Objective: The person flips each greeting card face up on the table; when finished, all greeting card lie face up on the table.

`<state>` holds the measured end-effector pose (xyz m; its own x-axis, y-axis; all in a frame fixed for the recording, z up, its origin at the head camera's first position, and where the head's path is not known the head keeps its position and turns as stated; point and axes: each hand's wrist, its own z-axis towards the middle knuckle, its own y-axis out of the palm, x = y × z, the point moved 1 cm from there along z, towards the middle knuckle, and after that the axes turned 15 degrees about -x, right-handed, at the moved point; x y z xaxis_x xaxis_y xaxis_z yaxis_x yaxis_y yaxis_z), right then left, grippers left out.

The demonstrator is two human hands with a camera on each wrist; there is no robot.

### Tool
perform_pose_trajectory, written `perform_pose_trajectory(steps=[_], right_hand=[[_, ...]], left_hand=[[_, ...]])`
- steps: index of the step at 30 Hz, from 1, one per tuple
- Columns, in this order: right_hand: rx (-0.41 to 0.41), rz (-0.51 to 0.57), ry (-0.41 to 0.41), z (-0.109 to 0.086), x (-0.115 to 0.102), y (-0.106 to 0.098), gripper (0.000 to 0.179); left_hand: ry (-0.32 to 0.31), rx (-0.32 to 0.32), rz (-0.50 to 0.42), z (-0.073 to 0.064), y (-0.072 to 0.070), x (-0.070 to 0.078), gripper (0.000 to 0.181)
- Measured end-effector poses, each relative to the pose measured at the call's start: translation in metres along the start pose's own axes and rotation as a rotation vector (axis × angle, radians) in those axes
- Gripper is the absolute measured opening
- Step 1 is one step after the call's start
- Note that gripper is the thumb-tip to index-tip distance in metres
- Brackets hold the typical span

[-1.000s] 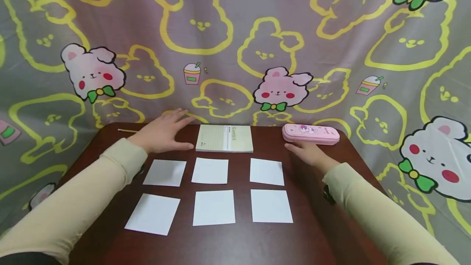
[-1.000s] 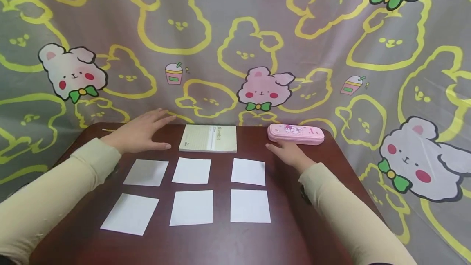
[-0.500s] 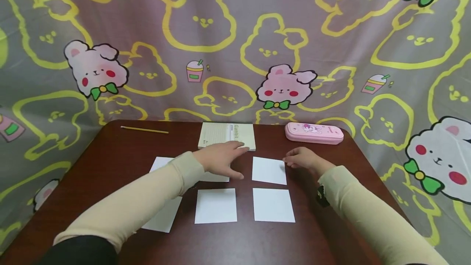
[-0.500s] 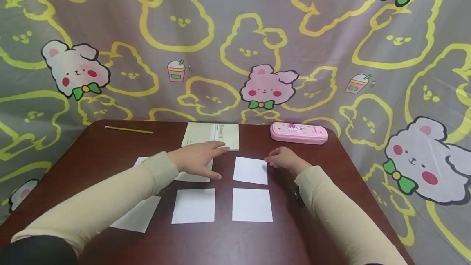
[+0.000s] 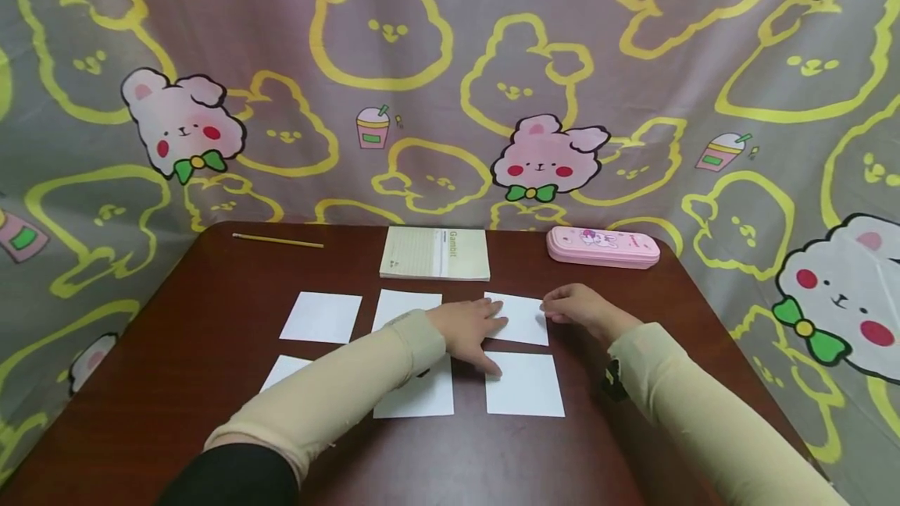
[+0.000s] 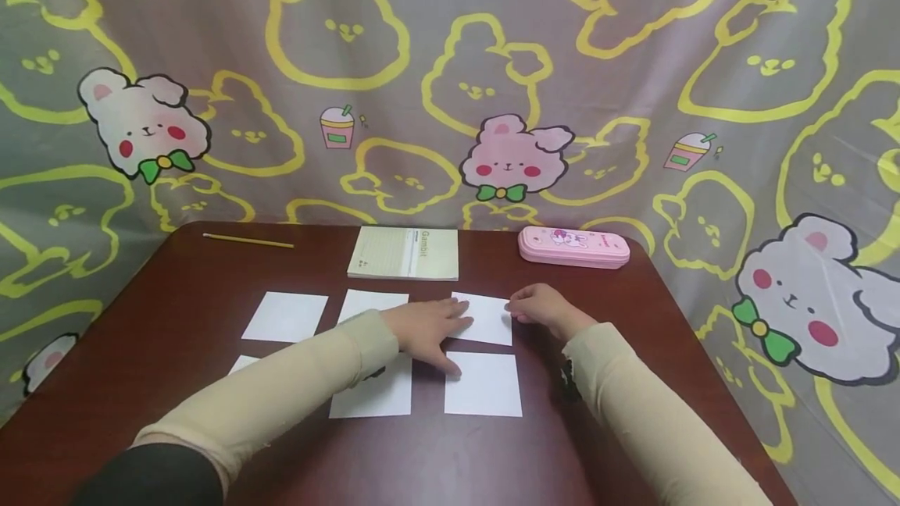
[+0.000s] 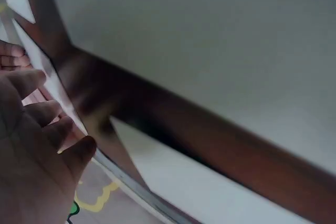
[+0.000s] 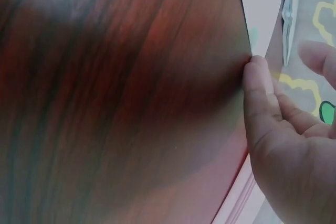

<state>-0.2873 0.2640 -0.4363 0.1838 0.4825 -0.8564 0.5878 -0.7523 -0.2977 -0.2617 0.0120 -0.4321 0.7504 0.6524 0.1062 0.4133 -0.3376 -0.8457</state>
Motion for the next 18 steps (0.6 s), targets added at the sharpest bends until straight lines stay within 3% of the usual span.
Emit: perform_pose_trajectory(steps=[7,12,18], right_hand=[[-0.021,0.075,0.035,-0.013,-0.014,0.003,0.043],[-0.068,0.220,0.029,-0.012,-0.018,0.002,0.046],[-0.087,0.415,0.009,-0.017,-0.006,-0.003,0.046]], left_hand=[[-0.021,-0.001,0.010,0.006,-0.001,-0.001,0.097],[-0.040,-0.002,0.011,0.003,-0.002,-0.002,0.095],[-0.013,-0.008,-0.016,0.002,-0.001,0.002,0.095]])
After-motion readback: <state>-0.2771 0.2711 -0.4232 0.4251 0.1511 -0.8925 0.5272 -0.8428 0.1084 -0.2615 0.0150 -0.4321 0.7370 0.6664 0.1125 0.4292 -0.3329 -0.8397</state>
